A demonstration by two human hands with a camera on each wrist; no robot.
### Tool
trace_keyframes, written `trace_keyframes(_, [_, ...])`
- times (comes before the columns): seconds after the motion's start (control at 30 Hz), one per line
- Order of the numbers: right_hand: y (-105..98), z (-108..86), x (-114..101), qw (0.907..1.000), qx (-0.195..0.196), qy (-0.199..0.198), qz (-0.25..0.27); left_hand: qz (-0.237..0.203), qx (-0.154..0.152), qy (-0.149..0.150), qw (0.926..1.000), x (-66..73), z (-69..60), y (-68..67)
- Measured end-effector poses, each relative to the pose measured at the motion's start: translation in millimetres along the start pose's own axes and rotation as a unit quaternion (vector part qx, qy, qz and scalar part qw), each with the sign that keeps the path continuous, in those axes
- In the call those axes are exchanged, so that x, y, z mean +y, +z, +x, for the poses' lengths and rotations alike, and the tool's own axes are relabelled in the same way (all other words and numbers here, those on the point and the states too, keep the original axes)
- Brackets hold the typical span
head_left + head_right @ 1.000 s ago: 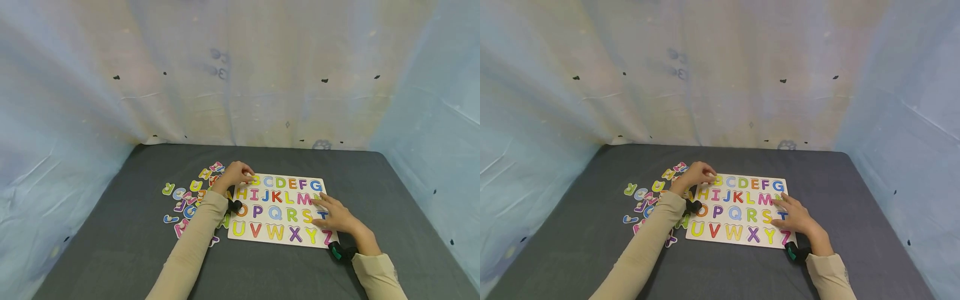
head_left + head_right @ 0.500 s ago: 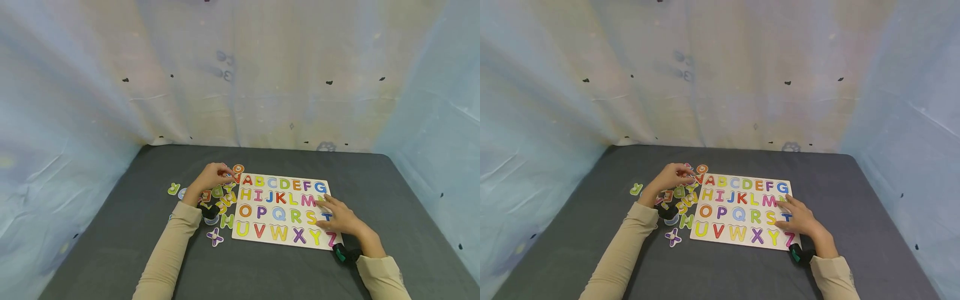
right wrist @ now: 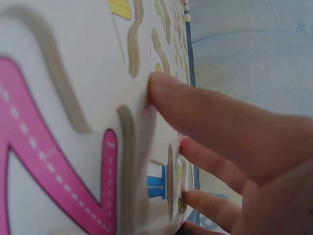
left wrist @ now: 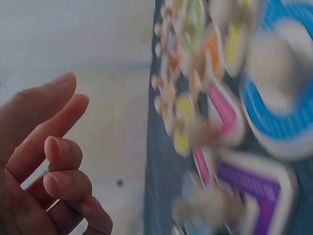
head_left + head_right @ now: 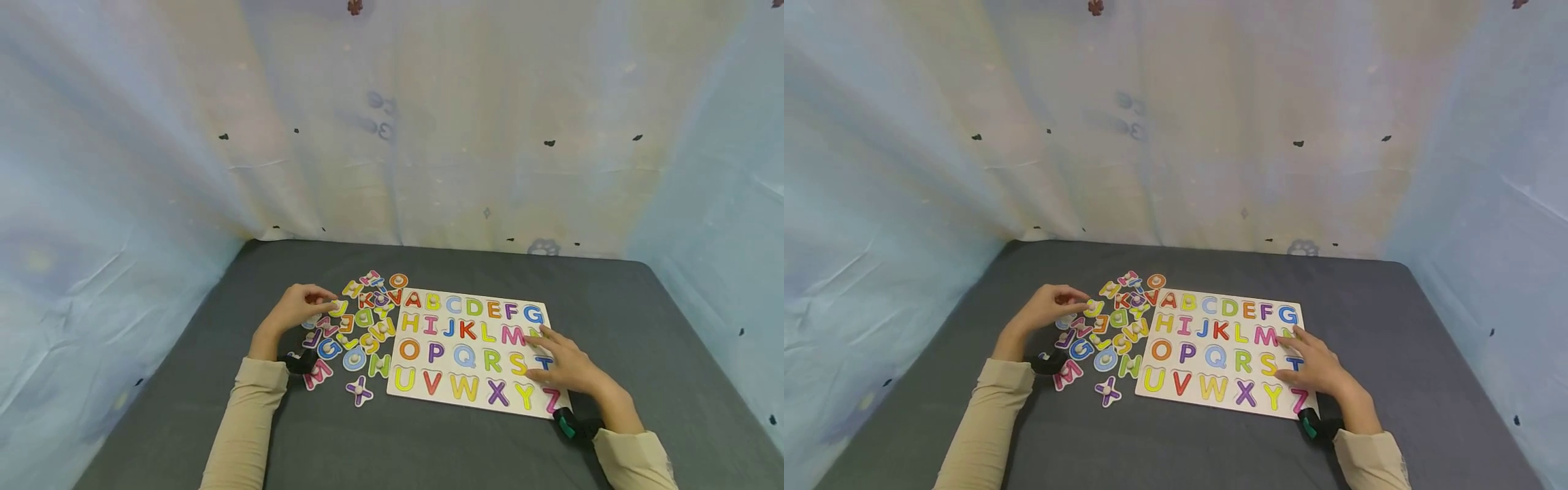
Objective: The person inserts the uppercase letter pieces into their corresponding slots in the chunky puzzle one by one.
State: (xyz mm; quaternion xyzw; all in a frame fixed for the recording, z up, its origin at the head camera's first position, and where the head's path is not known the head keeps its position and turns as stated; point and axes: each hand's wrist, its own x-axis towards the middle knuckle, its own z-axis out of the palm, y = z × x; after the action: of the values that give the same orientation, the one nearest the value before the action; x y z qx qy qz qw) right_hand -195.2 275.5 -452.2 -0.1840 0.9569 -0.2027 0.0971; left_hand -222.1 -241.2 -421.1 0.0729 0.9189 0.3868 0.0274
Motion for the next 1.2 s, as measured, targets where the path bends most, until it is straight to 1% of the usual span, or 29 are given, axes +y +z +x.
trace_keyframes(0.17, [0,-1.6,0,1.0000,-0.002,-0.003,0.006,-0.012,-0.003,-0.027,0.9996,-24.2,-7.9,-7.6])
trace_keyframes(0.2, [0,-1.9,0,1.0000,-0.002,-0.002,0.008,-0.011,-0.005,-0.027,0.9996,-28.3,-8.8,-8.8])
trace_keyframes(0.33, [-2,-0.6,-2,0.9999,-0.002,-0.002,0.010,0.001,-0.005,-0.040,0.9992,-39.6,-10.3,-14.4])
trace_keyframes(0.43, [-2,0.2,-1,1.0000,-0.001,-0.002,0.005,0.012,-0.003,-0.042,0.9991,-44.8,-10.8,-17.0])
trace_keyframes(0.5, [-2,-0.6,-1,1.0000,-0.001,0.002,0.002,0.011,-0.004,-0.048,0.9988,-46.6,-11.6,-17.9])
trace_keyframes(0.6, [-1,-2.3,0,1.0000,-0.001,0.002,-0.001,0.012,-0.015,-0.057,0.9982,-47.5,-13.2,-19.0])
trace_keyframes(0.73, [0,-1.9,0,1.0000,0.001,-0.004,0.003,0.034,-0.015,-0.078,0.9962,-48.0,-12.8,-19.8])
trace_keyframes(0.9, [0,-2.1,1,1.0000,-0.003,0.001,0.001,0.064,-0.024,-0.084,0.9941,-45.9,-9.4,-19.0])
trace_keyframes(0.97, [0,-2.6,1,1.0000,-0.005,0.003,0.003,0.069,-0.032,-0.084,0.9936,-44.9,-9.0,-19.4])
trace_keyframes(1.1, [-1,-1.8,1,1.0000,-0.007,0.001,0.005,0.076,-0.036,-0.090,0.9923,-43.5,-9.9,-21.3])
trace_keyframes(1.2, [-2,-0.8,-1,0.9999,-0.009,0.002,0.004,0.079,-0.037,-0.085,0.9925,-41.7,-10.4,-22.7])
